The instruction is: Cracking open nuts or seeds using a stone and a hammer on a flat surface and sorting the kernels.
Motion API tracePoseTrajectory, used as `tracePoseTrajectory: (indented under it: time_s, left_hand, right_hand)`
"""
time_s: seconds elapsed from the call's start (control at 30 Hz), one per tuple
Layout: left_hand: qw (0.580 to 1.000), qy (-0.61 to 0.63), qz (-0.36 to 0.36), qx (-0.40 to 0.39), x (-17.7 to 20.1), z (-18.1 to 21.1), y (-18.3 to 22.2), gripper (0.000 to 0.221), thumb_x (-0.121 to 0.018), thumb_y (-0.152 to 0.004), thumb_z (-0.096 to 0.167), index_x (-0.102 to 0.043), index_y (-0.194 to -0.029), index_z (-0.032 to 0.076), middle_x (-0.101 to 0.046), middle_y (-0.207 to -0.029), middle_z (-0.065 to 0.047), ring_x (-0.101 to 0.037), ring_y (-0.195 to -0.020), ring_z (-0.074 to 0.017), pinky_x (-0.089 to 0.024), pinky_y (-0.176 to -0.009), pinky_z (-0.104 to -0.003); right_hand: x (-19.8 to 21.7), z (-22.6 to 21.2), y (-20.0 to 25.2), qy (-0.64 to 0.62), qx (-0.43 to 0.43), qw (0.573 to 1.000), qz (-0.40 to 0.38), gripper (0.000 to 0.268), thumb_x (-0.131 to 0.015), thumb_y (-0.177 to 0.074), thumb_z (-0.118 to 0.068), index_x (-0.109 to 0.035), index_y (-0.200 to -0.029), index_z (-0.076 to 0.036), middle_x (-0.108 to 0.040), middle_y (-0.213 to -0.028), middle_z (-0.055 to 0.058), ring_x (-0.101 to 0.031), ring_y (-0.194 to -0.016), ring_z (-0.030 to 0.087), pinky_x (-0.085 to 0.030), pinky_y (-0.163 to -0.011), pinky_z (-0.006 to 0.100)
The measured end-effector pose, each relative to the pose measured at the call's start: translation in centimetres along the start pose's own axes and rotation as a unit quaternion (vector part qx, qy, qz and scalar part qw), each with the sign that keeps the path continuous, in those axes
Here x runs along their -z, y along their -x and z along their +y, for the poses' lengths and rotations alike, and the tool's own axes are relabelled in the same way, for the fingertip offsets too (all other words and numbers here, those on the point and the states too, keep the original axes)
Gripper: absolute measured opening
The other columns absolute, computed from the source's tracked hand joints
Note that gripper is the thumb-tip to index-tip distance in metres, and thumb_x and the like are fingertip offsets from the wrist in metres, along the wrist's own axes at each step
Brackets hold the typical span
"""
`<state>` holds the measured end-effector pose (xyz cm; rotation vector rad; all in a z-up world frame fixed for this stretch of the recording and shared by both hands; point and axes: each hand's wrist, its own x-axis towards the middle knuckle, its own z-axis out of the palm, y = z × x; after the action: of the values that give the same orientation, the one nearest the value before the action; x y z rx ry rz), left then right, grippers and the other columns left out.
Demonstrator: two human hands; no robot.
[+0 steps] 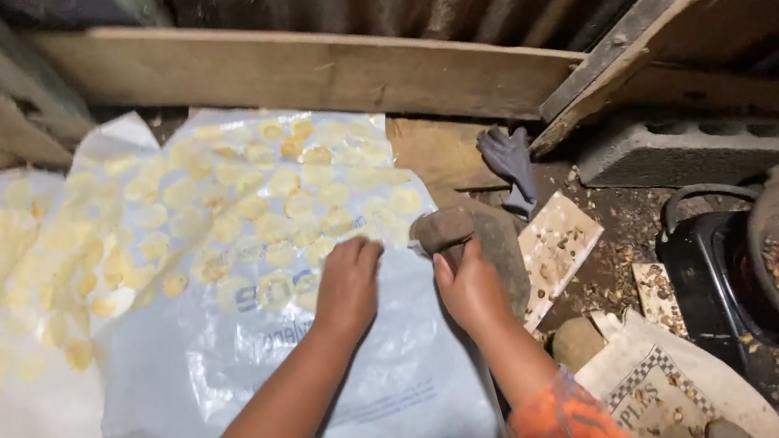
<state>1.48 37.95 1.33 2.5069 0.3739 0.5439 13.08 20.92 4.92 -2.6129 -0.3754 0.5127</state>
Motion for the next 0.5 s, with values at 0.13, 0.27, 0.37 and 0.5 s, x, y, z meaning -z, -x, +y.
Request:
tracePoseTrajectory:
  time_s: [0.13,0.27,0.37,0.5]
  left_hand:
    - [0.994,-0.066,0.070,-0.054,0.5,-1.5,0.5,0.014,-0.061,-0.098,0.016,-0.068,-0.110,0.021,-0.064,-0.102,0.000,-0.064,-0.106,-0.0221,-0.047,-0.099,-0.039]
    - [0.992,-0.068,0.053,-0.092,-1.0,0.3,-1.6,0.011,-0.057,-0.101,0.018,-0.064,-0.110,0.018,-0.063,-0.094,-0.004,-0.065,-0.099,-0.0249,-0.050,-0.093,-0.040]
    - [0.996,0.082,0.011,-0.032,-4.6,2.4,-3.1,0.025,-0.060,-0.097,0.016,-0.060,-0.122,0.015,-0.066,-0.097,-0.009,-0.066,-0.098,-0.0325,-0.051,-0.091,-0.046]
    - [0.997,0.062,-0.033,0.015,-4.8,3.6,-4.3,0.036,-0.070,-0.092,0.016,-0.055,-0.124,0.016,-0.072,-0.098,-0.003,-0.069,-0.098,-0.0265,-0.049,-0.095,-0.043]
  right_hand:
    - [3.5,-1.2,-0.9,0.002,0.019,0.999,-0.043,0.068,-0.060,-0.096,-0.054,-0.056,-0.133,0.002,-0.069,-0.119,0.030,-0.065,-0.117,0.047,-0.055,-0.094,0.058]
    - [8.1,-3.1,1.8,-0.021,-0.047,0.998,-0.045,0.075,-0.058,-0.094,-0.059,-0.050,-0.146,-0.006,-0.059,-0.142,0.024,-0.053,-0.135,0.043,-0.042,-0.112,0.060]
    - [11.8,-5.9,5.7,-0.056,0.026,0.992,0.105,0.049,-0.064,-0.097,-0.049,-0.064,-0.109,-0.001,-0.071,-0.095,0.031,-0.065,-0.105,0.053,-0.050,-0.087,0.063]
    - [8.9,-4.6,4.8,-0.197,0.110,0.934,0.276,0.034,-0.071,-0.094,-0.035,-0.067,-0.095,-0.001,-0.068,-0.072,0.021,-0.071,-0.082,0.037,-0.055,-0.072,0.047]
